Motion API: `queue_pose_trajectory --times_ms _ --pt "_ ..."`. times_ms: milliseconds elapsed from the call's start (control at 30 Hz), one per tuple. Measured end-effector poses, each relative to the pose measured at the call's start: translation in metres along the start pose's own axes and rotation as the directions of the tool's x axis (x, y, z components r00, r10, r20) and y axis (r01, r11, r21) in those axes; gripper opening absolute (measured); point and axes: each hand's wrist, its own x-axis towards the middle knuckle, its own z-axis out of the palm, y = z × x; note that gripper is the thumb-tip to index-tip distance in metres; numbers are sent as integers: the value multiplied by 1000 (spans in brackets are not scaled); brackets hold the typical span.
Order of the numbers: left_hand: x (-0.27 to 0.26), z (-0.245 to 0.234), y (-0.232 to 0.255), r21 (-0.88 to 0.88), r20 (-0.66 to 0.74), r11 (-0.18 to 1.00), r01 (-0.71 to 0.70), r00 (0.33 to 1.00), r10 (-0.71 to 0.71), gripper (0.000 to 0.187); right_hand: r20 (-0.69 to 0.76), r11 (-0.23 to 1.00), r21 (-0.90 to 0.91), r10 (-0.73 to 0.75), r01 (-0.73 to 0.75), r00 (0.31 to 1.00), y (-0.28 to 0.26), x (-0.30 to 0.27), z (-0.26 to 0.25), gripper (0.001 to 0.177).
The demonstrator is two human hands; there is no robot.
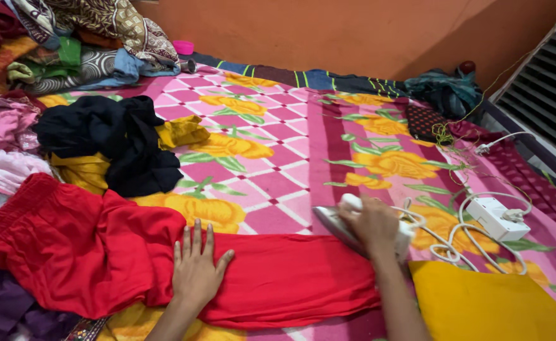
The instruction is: The person irons a pair of red shorts on a bed. They first unfold and smooth the garment by hand, then use a white electric iron to press the fabric, moving the iron back and forth across the legs and waistband.
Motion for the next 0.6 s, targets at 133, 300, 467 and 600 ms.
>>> queue_pose_trajectory --times_ms 133,300,467,600 --pt "-1 -20 11 -17 40 1000 4 999 -3 81 -5 996 -33 77 -78 997 27 -6 -11 50" --pt "1 -16 14 -231 -146 941 -247 965 217 62 26 999 28 27 -28 999 24 -6 -37 49" --pt "7 5 4 -417 -51 897 -145 989 136 60 41 959 239 -164 150 986 2 6 -65 46" --pt "6 10 1 -457 -57 878 -143 990 132 62 88 864 390 -378 317 922 -37 -2 -60 43"
